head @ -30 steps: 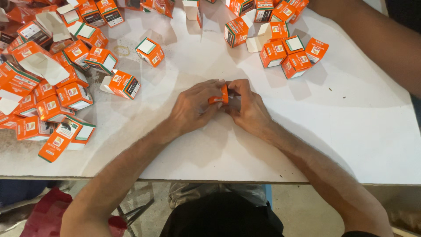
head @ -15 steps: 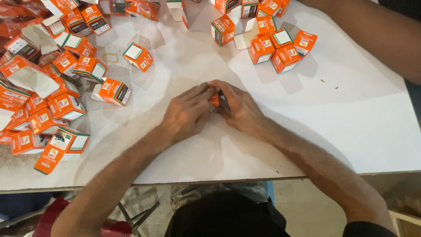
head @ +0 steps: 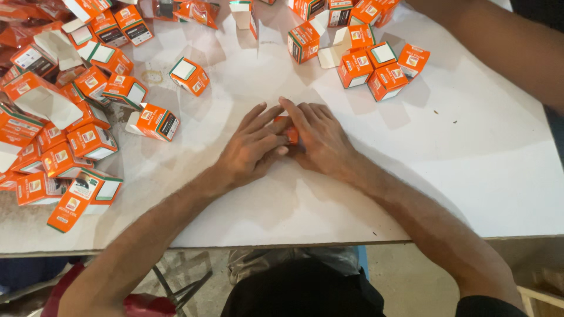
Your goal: The person sits at a table covered with small orange product boxes and plastic-wrapped items. They pick up a folded box, open it, place a wrapped item inside, and press the box flaps closed, setting the packed box back on the table and repeating with the next box.
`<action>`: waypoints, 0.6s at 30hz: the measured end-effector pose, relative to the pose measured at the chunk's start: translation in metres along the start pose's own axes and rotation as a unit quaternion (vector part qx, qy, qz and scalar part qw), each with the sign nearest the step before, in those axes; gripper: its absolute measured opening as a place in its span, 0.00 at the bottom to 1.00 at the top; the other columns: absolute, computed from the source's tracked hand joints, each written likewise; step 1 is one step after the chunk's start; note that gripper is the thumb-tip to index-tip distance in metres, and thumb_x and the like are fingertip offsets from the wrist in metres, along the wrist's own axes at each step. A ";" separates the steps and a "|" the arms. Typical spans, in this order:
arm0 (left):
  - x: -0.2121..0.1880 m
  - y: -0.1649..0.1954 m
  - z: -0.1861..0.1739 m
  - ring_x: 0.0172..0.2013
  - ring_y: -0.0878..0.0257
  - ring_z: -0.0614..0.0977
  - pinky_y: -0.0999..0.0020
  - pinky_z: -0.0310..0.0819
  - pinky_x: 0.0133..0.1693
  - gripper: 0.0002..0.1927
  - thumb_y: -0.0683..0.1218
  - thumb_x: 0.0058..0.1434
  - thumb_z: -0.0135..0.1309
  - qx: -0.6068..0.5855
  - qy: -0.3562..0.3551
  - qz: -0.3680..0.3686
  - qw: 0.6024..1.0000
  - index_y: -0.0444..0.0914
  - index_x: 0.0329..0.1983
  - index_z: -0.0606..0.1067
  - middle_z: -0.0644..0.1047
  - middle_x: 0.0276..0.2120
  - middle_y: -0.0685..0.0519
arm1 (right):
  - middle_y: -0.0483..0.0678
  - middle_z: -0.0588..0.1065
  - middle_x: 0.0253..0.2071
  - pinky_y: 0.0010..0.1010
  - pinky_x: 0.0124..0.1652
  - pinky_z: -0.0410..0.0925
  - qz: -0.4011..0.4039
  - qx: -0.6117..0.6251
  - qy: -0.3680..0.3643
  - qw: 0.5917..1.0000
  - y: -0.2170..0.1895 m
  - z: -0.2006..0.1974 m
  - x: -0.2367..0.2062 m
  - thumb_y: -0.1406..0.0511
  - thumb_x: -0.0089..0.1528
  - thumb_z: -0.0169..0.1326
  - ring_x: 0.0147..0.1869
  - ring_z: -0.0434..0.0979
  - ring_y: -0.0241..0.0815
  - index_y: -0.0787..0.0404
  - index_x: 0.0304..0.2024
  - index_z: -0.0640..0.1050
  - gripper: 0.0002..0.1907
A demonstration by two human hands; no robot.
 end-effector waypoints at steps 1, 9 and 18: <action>0.004 -0.009 0.001 0.62 0.43 0.75 0.46 0.66 0.64 0.10 0.38 0.64 0.60 -0.011 0.027 -0.016 0.999 0.33 0.48 0.76 0.78 0.56 0.44 | 0.58 0.71 0.54 0.54 0.64 0.62 -0.002 -0.060 -0.026 0.998 0.007 0.001 0.003 0.61 0.53 0.70 0.60 0.69 0.63 0.71 0.71 0.62 0.49; 0.105 -0.118 0.070 0.58 0.43 0.71 0.47 0.71 0.54 0.33 0.43 0.55 0.64 0.104 0.115 -0.116 0.981 0.35 0.62 0.65 0.71 0.58 0.40 | 0.64 0.62 0.70 0.68 0.71 0.47 0.093 -0.343 0.104 0.929 0.080 -0.073 -0.006 0.57 0.62 0.66 0.76 0.59 0.65 0.66 0.68 0.71 0.37; 0.085 -0.092 0.073 0.43 0.49 0.81 0.55 0.76 0.48 0.18 0.50 0.72 0.53 -0.229 0.129 -0.204 0.943 0.35 0.58 0.67 0.78 0.43 0.43 | 0.59 0.68 0.45 0.34 0.47 0.62 0.253 0.395 0.136 0.873 0.091 -0.016 0.000 0.57 0.69 0.58 0.47 0.64 0.45 0.62 0.81 0.52 0.45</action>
Point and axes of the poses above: each hand's wrist, its own x-axis towards the middle knuckle, its own z-axis out of the palm, y = z × x, the point moved 5 cm from there along x, towards the middle knuckle
